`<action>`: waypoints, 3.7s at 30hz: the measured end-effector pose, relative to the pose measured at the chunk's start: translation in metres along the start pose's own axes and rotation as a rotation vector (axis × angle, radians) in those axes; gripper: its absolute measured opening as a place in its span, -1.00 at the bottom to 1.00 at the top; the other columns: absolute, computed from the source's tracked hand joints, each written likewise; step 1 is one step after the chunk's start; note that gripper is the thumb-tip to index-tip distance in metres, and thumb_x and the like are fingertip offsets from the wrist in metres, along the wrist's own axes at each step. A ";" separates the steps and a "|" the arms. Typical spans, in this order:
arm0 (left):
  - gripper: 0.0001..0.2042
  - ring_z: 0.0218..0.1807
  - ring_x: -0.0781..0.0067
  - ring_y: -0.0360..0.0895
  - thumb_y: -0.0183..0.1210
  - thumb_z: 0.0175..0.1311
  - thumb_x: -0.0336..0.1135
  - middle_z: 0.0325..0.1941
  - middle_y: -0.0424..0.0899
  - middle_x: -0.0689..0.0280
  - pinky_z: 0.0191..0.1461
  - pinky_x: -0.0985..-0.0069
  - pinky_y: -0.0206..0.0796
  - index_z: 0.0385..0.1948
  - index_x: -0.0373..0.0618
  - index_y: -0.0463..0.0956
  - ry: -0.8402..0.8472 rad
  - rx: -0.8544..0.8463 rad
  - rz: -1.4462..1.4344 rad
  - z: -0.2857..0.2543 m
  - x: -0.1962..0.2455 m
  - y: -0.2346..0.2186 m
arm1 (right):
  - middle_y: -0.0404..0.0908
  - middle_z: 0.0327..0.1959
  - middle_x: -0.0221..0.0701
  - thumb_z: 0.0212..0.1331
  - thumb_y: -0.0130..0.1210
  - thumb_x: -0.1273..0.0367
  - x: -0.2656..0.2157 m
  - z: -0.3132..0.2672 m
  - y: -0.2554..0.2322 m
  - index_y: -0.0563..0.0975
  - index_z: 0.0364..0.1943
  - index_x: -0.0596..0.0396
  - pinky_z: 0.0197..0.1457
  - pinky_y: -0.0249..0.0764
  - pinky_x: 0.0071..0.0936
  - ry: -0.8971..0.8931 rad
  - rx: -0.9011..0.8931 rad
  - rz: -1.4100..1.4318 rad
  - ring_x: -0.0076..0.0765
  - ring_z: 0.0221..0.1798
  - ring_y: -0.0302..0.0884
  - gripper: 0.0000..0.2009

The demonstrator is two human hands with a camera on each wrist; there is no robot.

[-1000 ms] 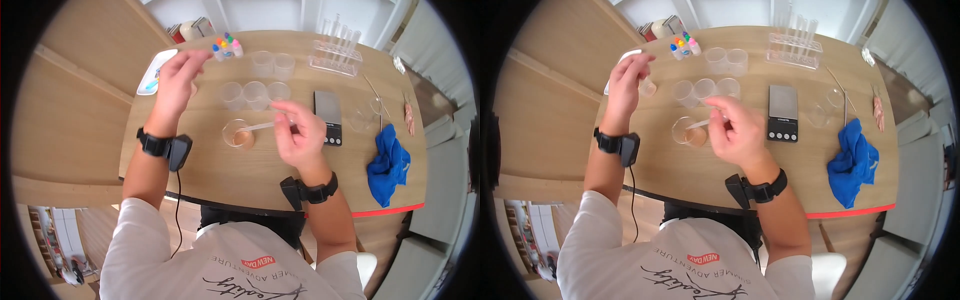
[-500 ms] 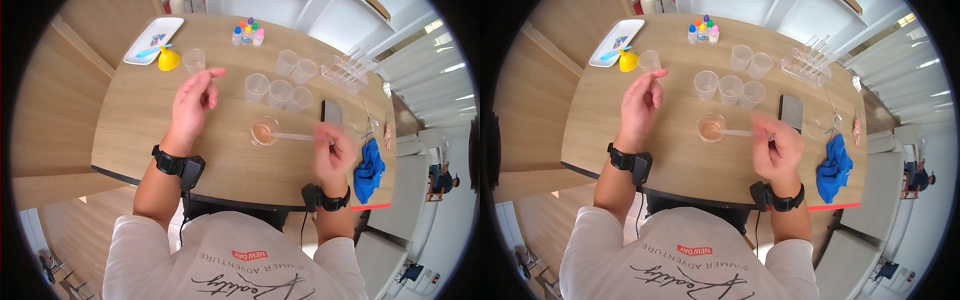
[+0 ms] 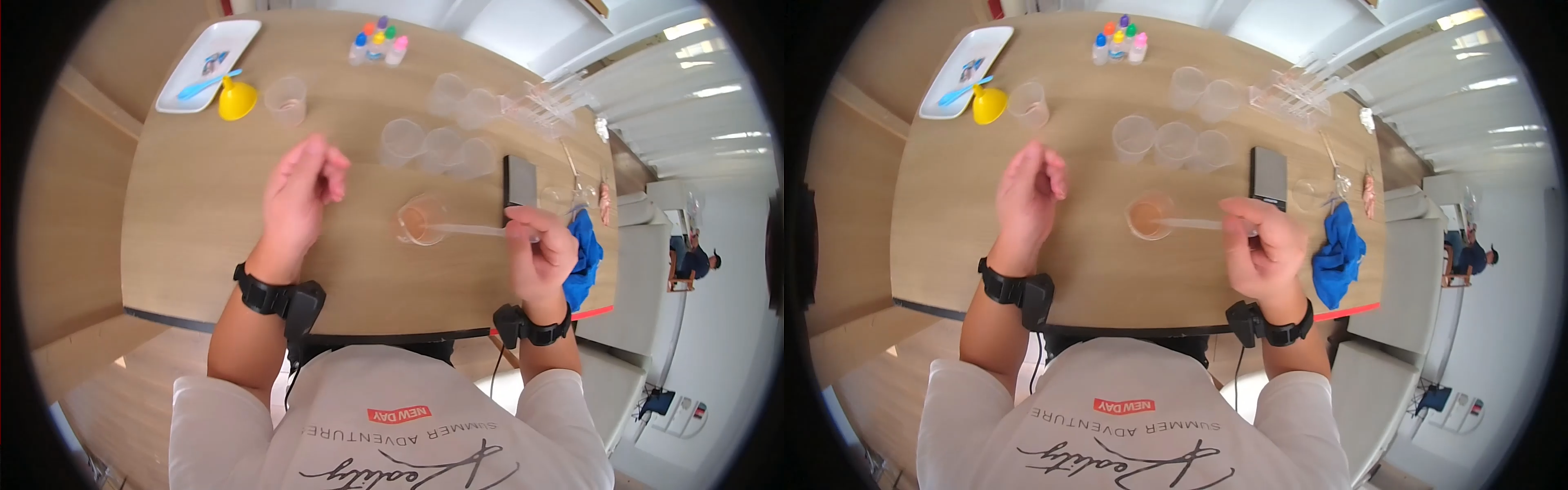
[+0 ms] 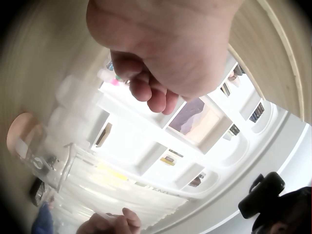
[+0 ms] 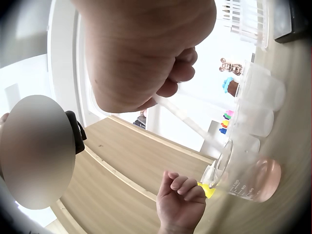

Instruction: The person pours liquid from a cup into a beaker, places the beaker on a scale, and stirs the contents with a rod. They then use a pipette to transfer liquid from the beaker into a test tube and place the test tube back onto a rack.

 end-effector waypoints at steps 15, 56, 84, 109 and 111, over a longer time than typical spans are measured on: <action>-0.43 -0.51 0.52 0.37 -0.30 0.61 0.06 -0.60 0.47 0.33 -0.41 0.59 0.15 -0.32 -0.23 0.56 0.039 0.118 0.033 0.000 0.002 -0.013 | 0.65 -0.50 -0.29 0.11 0.18 0.67 -0.002 0.004 0.004 0.62 -0.28 0.24 -0.55 0.38 -0.64 0.024 -0.046 0.027 -0.51 -0.61 0.51 -0.88; -0.47 -0.51 0.53 0.42 -0.17 0.55 0.08 -0.55 0.51 0.33 -0.43 0.62 0.18 -0.31 -0.24 0.58 0.058 0.146 0.058 0.000 -0.002 -0.021 | 0.56 -0.60 -0.41 0.22 0.12 0.38 0.211 0.096 -0.227 0.59 -0.30 0.20 -0.64 0.28 -0.58 0.685 0.494 -0.126 -0.54 -0.68 0.46 -0.85; -0.57 -0.51 0.51 0.40 -0.13 0.55 -0.08 -0.58 0.49 0.29 -0.39 0.57 0.20 -0.40 -0.24 0.54 0.193 0.258 -0.024 -0.003 0.002 -0.044 | 0.66 -0.53 -0.33 0.14 0.14 0.29 0.299 0.131 -0.148 0.62 -0.23 0.21 -0.45 0.54 -0.49 0.834 -0.061 -0.448 -0.45 -0.60 0.63 -0.75; -0.58 -0.47 0.50 0.39 -0.14 0.55 -0.06 -0.56 0.49 0.30 -0.33 0.55 0.19 -0.36 -0.22 0.52 0.209 0.274 0.013 -0.006 0.006 -0.039 | 0.63 -0.17 -0.34 -0.02 0.43 0.41 0.058 0.022 -0.016 0.48 0.12 0.12 -0.14 0.56 -0.47 0.389 -0.202 -0.183 -0.43 -0.18 0.61 -0.45; -0.57 -0.46 0.50 0.38 -0.16 0.56 -0.07 -0.57 0.48 0.30 -0.33 0.55 0.18 -0.36 -0.23 0.52 0.225 0.279 0.014 -0.005 0.008 -0.039 | 0.54 0.11 -0.15 -0.08 0.48 0.33 0.017 0.010 0.032 0.45 0.19 0.09 0.14 0.51 -0.24 0.153 -0.291 -0.160 -0.09 0.06 0.57 -0.33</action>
Point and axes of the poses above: each hand's wrist, its own z-axis towards the middle knuckle, its own y-axis out of the palm, x = y × z, the point moved 10 cm from there along z, towards the middle knuckle
